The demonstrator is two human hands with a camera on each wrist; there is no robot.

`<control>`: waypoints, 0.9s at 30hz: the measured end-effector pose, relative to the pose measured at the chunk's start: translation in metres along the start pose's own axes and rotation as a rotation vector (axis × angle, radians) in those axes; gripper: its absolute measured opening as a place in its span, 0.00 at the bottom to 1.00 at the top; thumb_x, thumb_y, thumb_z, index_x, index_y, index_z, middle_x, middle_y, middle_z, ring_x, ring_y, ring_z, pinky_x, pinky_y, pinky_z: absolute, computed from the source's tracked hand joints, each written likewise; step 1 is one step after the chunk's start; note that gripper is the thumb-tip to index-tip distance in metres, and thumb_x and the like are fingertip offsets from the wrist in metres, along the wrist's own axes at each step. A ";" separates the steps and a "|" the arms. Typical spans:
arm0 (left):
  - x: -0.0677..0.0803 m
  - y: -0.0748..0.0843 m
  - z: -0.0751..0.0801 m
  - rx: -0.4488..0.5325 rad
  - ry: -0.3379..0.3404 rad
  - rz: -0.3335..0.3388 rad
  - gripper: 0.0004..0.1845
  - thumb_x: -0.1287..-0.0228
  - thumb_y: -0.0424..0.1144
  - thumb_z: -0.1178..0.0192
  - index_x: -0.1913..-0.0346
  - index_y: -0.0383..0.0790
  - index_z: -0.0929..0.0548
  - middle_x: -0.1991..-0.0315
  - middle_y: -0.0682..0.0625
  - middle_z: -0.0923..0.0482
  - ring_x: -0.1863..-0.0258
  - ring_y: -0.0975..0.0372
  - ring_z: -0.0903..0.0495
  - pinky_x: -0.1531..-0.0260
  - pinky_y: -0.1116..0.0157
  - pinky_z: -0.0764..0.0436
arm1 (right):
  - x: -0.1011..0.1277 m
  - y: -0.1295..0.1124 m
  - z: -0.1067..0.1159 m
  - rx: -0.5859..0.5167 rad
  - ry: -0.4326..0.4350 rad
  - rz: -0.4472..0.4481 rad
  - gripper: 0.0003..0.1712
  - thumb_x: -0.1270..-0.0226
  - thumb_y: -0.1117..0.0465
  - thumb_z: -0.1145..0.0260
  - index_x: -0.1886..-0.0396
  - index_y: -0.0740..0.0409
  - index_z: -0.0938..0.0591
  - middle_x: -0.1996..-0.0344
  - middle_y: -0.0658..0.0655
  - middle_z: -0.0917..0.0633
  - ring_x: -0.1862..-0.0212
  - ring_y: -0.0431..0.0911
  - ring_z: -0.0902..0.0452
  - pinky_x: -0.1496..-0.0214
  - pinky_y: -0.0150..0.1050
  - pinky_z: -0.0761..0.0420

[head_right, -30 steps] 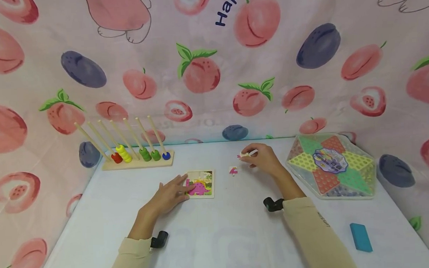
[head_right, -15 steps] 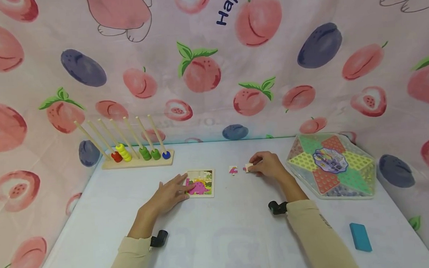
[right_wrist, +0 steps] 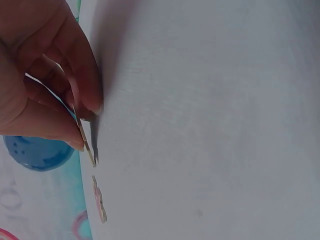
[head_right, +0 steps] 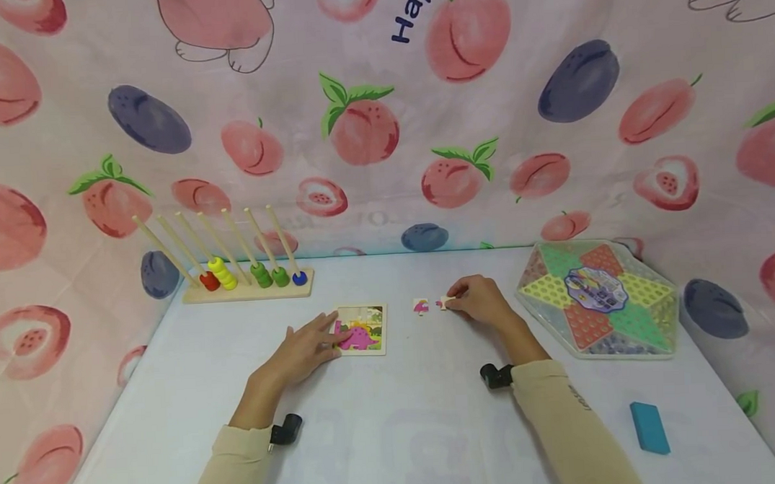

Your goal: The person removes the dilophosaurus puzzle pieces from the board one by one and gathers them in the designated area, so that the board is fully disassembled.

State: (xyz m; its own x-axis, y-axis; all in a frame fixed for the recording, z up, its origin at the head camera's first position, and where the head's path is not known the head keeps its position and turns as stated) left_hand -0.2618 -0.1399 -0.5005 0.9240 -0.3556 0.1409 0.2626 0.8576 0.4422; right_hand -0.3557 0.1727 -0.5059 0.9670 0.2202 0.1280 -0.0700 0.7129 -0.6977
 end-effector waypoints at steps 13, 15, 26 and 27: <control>0.000 -0.002 -0.001 0.016 0.005 0.005 0.22 0.34 0.48 0.39 0.38 0.62 0.23 0.24 0.54 0.44 0.23 0.52 0.49 0.35 0.28 0.57 | -0.002 0.000 -0.001 0.060 0.031 -0.024 0.11 0.41 0.57 0.27 0.62 0.58 0.13 0.66 0.57 0.14 0.67 0.46 0.24 0.68 0.35 0.22; 0.000 -0.002 -0.002 0.010 0.001 0.009 0.22 0.34 0.48 0.39 0.37 0.62 0.23 0.23 0.55 0.45 0.22 0.53 0.50 0.35 0.28 0.57 | -0.002 -0.002 0.000 0.084 0.044 -0.027 0.11 0.41 0.56 0.27 0.62 0.57 0.13 0.66 0.56 0.14 0.65 0.48 0.23 0.64 0.37 0.22; 0.000 -0.001 0.000 0.025 0.011 0.011 0.22 0.35 0.47 0.38 0.38 0.60 0.22 0.24 0.53 0.44 0.23 0.53 0.50 0.35 0.28 0.59 | 0.000 -0.004 0.000 0.149 0.045 -0.069 0.09 0.41 0.54 0.27 0.65 0.54 0.12 0.67 0.54 0.13 0.64 0.46 0.20 0.64 0.39 0.23; 0.000 -0.001 0.000 0.025 0.012 0.011 0.22 0.35 0.47 0.38 0.38 0.60 0.22 0.24 0.53 0.44 0.23 0.53 0.50 0.35 0.28 0.59 | 0.000 -0.005 0.001 0.164 0.045 -0.075 0.10 0.41 0.53 0.27 0.65 0.53 0.12 0.67 0.53 0.13 0.63 0.47 0.20 0.63 0.40 0.24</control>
Point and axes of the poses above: each hand's wrist, its own x-axis away from the middle knuckle, its own z-axis out of the back of the hand, y = z × x, the point moved 9 cm from there along -x, towards the middle knuckle
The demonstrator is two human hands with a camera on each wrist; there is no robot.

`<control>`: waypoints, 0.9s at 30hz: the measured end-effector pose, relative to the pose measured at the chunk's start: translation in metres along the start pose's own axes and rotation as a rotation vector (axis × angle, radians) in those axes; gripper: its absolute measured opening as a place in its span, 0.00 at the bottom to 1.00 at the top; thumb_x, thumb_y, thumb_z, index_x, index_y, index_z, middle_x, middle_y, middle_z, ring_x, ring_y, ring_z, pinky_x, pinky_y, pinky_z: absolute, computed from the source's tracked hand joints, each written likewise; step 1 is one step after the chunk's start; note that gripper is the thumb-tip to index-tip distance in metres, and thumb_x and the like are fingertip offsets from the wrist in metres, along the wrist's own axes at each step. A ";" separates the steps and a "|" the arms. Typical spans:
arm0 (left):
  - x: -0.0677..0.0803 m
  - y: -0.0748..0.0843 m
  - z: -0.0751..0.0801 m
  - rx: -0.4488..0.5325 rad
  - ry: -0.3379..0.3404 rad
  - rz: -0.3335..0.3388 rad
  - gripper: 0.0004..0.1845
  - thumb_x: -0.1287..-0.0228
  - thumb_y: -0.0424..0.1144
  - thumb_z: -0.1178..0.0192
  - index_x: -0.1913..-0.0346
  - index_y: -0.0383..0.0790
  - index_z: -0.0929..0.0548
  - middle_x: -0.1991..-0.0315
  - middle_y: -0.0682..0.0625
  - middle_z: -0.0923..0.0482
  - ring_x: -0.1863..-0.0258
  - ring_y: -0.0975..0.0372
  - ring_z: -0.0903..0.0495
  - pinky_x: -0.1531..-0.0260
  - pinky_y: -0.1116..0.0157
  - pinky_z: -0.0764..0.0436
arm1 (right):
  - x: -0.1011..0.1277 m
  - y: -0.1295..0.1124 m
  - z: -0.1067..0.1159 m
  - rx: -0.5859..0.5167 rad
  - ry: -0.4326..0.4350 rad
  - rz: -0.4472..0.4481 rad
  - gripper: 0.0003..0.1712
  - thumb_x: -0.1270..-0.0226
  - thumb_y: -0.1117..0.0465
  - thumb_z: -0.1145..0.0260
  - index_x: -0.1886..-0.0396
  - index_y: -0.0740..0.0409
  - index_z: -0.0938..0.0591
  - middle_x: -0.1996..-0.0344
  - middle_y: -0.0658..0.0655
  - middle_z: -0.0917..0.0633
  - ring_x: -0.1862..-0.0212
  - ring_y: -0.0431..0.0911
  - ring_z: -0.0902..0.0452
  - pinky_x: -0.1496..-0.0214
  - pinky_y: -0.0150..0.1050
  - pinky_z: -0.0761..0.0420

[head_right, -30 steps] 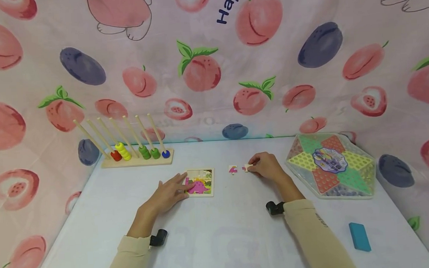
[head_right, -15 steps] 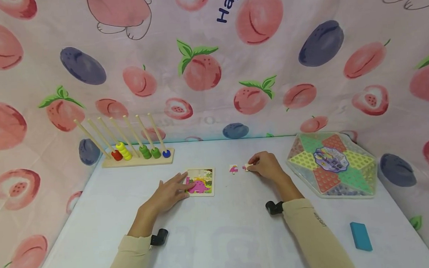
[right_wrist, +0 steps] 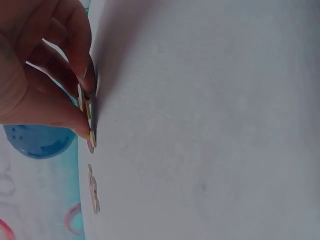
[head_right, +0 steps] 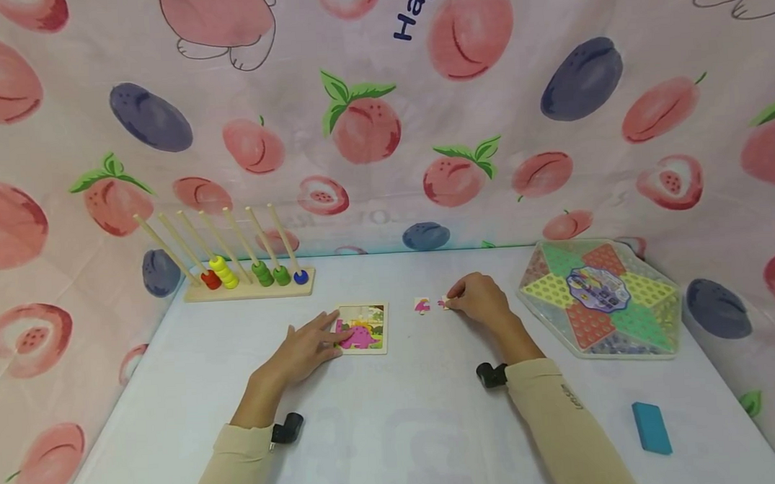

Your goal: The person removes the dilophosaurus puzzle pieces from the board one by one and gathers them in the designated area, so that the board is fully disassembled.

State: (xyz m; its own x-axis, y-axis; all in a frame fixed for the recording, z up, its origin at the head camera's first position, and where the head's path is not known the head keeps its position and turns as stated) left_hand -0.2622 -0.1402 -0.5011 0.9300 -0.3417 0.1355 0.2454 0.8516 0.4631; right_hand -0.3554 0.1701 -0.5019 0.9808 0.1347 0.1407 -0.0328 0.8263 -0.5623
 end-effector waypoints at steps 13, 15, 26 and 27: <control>0.000 0.002 0.001 -0.007 -0.004 -0.002 0.22 0.35 0.47 0.38 0.38 0.60 0.22 0.24 0.52 0.44 0.23 0.52 0.50 0.35 0.28 0.58 | 0.002 0.000 0.001 0.063 0.024 -0.007 0.12 0.43 0.50 0.27 0.64 0.53 0.11 0.62 0.55 0.15 0.57 0.50 0.21 0.59 0.45 0.22; 0.000 0.001 0.001 -0.004 -0.006 0.000 0.22 0.35 0.47 0.38 0.38 0.60 0.22 0.24 0.52 0.44 0.23 0.52 0.50 0.35 0.28 0.59 | 0.003 0.001 0.000 0.052 0.016 -0.015 0.13 0.42 0.50 0.27 0.63 0.53 0.12 0.62 0.55 0.15 0.58 0.50 0.22 0.58 0.44 0.23; 0.001 0.002 0.001 -0.004 -0.006 0.002 0.22 0.35 0.47 0.38 0.38 0.60 0.22 0.24 0.53 0.44 0.23 0.52 0.49 0.34 0.28 0.58 | 0.002 -0.003 0.001 0.051 0.012 0.022 0.10 0.41 0.53 0.28 0.65 0.54 0.14 0.66 0.55 0.16 0.62 0.49 0.24 0.61 0.42 0.25; 0.001 0.002 0.002 -0.003 -0.004 0.000 0.22 0.35 0.47 0.38 0.38 0.60 0.22 0.24 0.52 0.43 0.23 0.52 0.49 0.35 0.28 0.58 | 0.001 -0.003 0.001 0.056 0.017 0.026 0.10 0.41 0.53 0.27 0.65 0.53 0.15 0.67 0.54 0.17 0.62 0.48 0.25 0.62 0.41 0.26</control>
Point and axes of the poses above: each hand's wrist, its own x-axis away from the middle knuckle, its own z-axis out of the back of the hand, y = z × x, the point moved 9 cm from there along -x, towards the middle knuckle
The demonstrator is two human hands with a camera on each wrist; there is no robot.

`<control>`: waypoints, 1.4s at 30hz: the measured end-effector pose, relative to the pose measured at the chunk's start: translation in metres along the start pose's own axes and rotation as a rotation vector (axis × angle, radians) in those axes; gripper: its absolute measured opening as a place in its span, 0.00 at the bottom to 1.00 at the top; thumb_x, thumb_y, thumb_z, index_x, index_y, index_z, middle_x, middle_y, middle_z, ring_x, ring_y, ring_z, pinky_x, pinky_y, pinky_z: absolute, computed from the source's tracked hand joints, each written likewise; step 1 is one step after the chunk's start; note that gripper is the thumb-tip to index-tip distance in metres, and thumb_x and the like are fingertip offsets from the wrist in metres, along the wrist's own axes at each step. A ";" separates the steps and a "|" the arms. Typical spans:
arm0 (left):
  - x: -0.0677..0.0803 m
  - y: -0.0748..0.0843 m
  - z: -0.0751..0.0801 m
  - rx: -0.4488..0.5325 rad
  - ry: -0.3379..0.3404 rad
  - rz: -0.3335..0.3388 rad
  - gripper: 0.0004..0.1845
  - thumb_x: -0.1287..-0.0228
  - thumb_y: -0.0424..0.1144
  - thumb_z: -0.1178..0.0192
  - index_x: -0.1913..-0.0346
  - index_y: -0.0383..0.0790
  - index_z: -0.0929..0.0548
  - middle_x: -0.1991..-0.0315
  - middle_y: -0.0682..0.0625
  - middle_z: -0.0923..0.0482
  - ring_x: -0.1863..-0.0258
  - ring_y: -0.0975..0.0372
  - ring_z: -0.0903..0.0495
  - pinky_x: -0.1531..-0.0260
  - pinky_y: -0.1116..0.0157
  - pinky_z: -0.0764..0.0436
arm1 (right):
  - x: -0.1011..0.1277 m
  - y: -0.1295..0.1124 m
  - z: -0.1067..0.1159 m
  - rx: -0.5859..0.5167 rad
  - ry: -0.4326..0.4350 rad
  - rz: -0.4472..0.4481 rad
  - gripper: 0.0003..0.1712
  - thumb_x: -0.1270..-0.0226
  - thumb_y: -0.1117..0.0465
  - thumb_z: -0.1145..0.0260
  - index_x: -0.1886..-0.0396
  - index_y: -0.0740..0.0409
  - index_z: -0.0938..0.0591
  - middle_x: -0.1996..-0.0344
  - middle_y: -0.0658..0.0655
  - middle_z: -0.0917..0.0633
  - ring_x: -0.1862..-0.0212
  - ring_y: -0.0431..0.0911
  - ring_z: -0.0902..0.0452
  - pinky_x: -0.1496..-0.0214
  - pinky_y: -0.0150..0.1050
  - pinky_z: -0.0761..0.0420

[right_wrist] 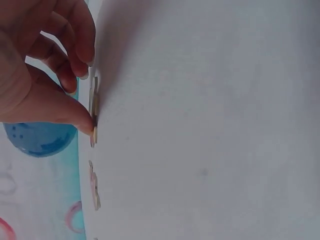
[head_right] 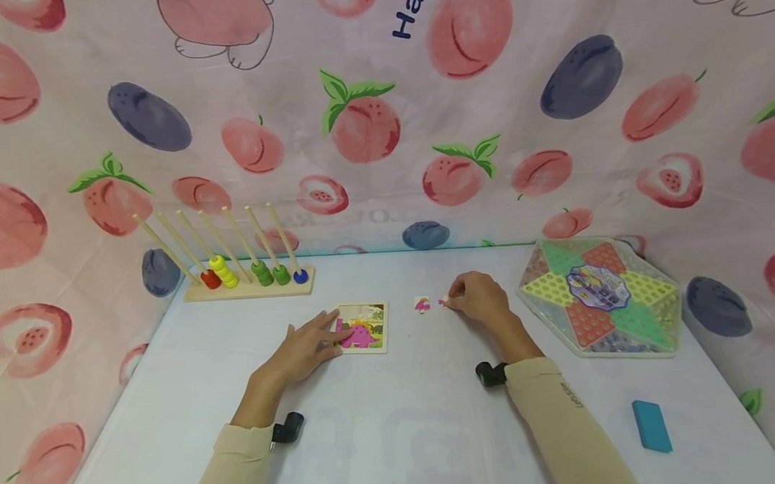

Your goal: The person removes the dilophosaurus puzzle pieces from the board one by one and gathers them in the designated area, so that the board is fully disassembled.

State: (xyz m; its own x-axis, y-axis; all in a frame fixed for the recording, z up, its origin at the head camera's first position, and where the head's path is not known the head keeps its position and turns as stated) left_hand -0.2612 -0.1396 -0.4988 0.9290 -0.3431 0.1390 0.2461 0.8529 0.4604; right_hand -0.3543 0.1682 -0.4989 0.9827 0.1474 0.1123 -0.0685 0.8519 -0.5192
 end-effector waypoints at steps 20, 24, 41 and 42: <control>-0.001 -0.001 -0.001 -0.010 0.000 -0.010 0.22 0.35 0.47 0.38 0.38 0.60 0.22 0.24 0.52 0.43 0.23 0.51 0.49 0.36 0.27 0.58 | -0.018 -0.082 -0.015 -0.186 -0.145 0.257 0.27 0.39 0.54 0.28 0.40 0.54 0.21 0.43 0.60 0.21 0.40 0.56 0.29 0.44 0.51 0.21; -0.002 -0.002 -0.002 -0.014 -0.005 -0.006 0.22 0.35 0.48 0.38 0.38 0.60 0.22 0.24 0.51 0.43 0.23 0.51 0.49 0.36 0.26 0.57 | -0.014 -0.106 -0.031 -0.153 -0.192 0.335 0.24 0.38 0.55 0.30 0.41 0.51 0.19 0.44 0.58 0.21 0.40 0.54 0.29 0.42 0.52 0.23; -0.001 0.000 0.000 -0.034 -0.002 -0.014 0.21 0.35 0.48 0.38 0.39 0.61 0.22 0.24 0.52 0.42 0.23 0.51 0.48 0.37 0.26 0.55 | -0.007 -0.144 -0.078 0.128 -0.214 0.414 0.14 0.41 0.50 0.27 0.56 0.48 0.12 0.53 0.49 0.17 0.46 0.47 0.25 0.41 0.45 0.24; -0.001 0.000 0.000 -0.033 -0.002 -0.013 0.21 0.35 0.48 0.38 0.39 0.61 0.22 0.24 0.52 0.42 0.23 0.51 0.48 0.37 0.26 0.55 | -0.007 -0.144 -0.079 0.136 -0.210 0.411 0.14 0.41 0.50 0.27 0.56 0.48 0.12 0.53 0.49 0.17 0.47 0.47 0.25 0.42 0.45 0.24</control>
Point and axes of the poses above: each hand's wrist, its own x-axis away from the middle knuckle, its own z-axis out of the back of the hand, y = z × x, the point moved 9 cm from there along -x, towards the middle knuckle
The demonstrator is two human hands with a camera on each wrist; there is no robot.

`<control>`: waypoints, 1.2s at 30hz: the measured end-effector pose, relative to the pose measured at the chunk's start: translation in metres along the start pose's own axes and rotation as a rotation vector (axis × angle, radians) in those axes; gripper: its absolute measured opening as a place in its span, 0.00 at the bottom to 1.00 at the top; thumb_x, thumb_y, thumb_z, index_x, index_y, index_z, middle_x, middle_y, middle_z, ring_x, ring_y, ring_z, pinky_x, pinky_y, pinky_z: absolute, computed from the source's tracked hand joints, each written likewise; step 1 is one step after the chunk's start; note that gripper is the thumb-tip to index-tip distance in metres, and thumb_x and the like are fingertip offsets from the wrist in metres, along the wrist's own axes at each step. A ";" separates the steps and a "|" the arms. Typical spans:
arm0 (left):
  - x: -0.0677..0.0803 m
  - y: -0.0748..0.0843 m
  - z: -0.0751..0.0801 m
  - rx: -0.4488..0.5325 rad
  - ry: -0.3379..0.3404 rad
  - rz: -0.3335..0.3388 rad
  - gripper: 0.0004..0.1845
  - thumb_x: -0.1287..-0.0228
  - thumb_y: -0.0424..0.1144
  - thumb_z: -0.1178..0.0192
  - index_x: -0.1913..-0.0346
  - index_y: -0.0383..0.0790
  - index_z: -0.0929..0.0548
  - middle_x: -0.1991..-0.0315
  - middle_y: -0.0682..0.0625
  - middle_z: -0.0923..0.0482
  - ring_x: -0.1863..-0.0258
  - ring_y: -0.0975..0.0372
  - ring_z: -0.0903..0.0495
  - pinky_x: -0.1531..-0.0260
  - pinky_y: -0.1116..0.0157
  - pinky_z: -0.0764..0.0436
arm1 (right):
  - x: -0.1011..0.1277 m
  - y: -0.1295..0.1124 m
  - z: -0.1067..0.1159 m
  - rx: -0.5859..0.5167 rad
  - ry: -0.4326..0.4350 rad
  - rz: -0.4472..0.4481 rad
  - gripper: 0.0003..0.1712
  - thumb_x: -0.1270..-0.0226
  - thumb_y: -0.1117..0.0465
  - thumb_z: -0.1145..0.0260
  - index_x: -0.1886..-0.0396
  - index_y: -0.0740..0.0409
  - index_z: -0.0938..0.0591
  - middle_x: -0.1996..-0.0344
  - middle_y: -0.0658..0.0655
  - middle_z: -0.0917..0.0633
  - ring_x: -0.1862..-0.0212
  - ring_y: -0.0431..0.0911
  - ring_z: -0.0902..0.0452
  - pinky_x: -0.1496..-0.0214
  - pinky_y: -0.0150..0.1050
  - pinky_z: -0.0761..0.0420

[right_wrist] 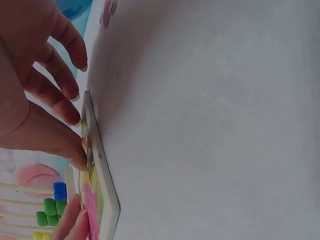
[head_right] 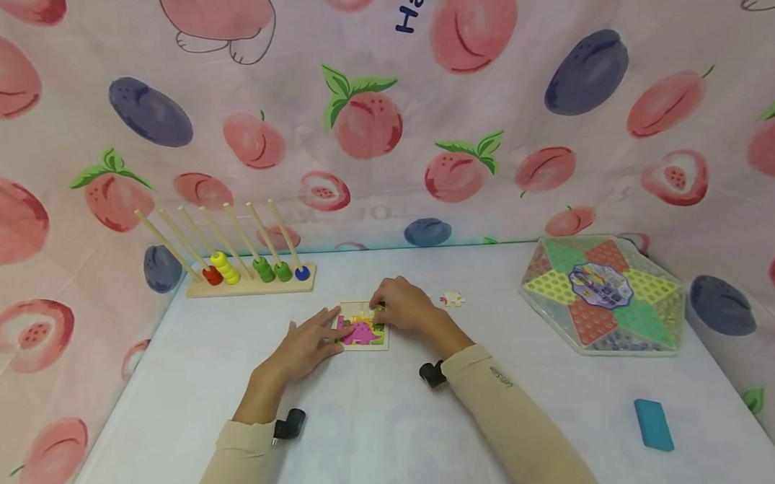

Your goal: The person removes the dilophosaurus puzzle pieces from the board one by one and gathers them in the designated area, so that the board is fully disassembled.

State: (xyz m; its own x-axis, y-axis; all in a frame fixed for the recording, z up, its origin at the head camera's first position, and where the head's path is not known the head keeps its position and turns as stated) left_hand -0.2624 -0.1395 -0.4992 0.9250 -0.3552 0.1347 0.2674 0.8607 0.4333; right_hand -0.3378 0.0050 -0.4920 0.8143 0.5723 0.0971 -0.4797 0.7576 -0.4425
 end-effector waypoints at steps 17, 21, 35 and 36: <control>-0.001 0.000 0.000 -0.009 0.004 -0.004 0.21 0.36 0.48 0.37 0.39 0.60 0.21 0.24 0.52 0.42 0.23 0.50 0.48 0.38 0.25 0.55 | -0.004 0.011 -0.008 -0.051 0.012 -0.140 0.08 0.43 0.52 0.26 0.64 0.45 0.12 0.55 0.47 0.18 0.49 0.43 0.27 0.42 0.42 0.23; -0.002 -0.001 0.000 -0.014 0.002 0.001 0.21 0.35 0.48 0.38 0.39 0.61 0.22 0.24 0.52 0.42 0.23 0.51 0.48 0.37 0.26 0.55 | -0.004 0.010 -0.007 -0.053 0.005 -0.140 0.07 0.42 0.52 0.26 0.64 0.45 0.12 0.53 0.48 0.18 0.48 0.44 0.27 0.40 0.43 0.24; -0.001 -0.001 0.000 -0.006 -0.001 0.001 0.21 0.35 0.48 0.38 0.39 0.61 0.22 0.24 0.52 0.42 0.23 0.51 0.48 0.37 0.26 0.55 | -0.005 0.010 -0.008 -0.060 -0.003 -0.160 0.09 0.41 0.53 0.27 0.61 0.47 0.13 0.59 0.47 0.16 0.55 0.42 0.25 0.46 0.42 0.21; -0.001 -0.001 0.000 -0.009 -0.001 0.002 0.21 0.35 0.48 0.38 0.39 0.61 0.22 0.24 0.53 0.42 0.23 0.51 0.48 0.37 0.26 0.55 | -0.005 0.010 -0.008 -0.061 0.000 -0.160 0.09 0.41 0.53 0.27 0.61 0.47 0.13 0.60 0.47 0.16 0.55 0.42 0.24 0.45 0.43 0.22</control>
State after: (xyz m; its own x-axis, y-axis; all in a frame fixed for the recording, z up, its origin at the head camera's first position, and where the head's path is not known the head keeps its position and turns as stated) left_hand -0.2635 -0.1397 -0.4997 0.9251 -0.3542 0.1367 0.2680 0.8644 0.4254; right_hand -0.3441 0.0079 -0.5038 0.8788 0.4458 0.1702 -0.3232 0.8184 -0.4751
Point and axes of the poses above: each hand's wrist, its own x-axis away from the middle knuckle, its own z-axis out of the back of the hand, y = z × x, the point moved 9 cm from there along -x, towards the middle knuckle
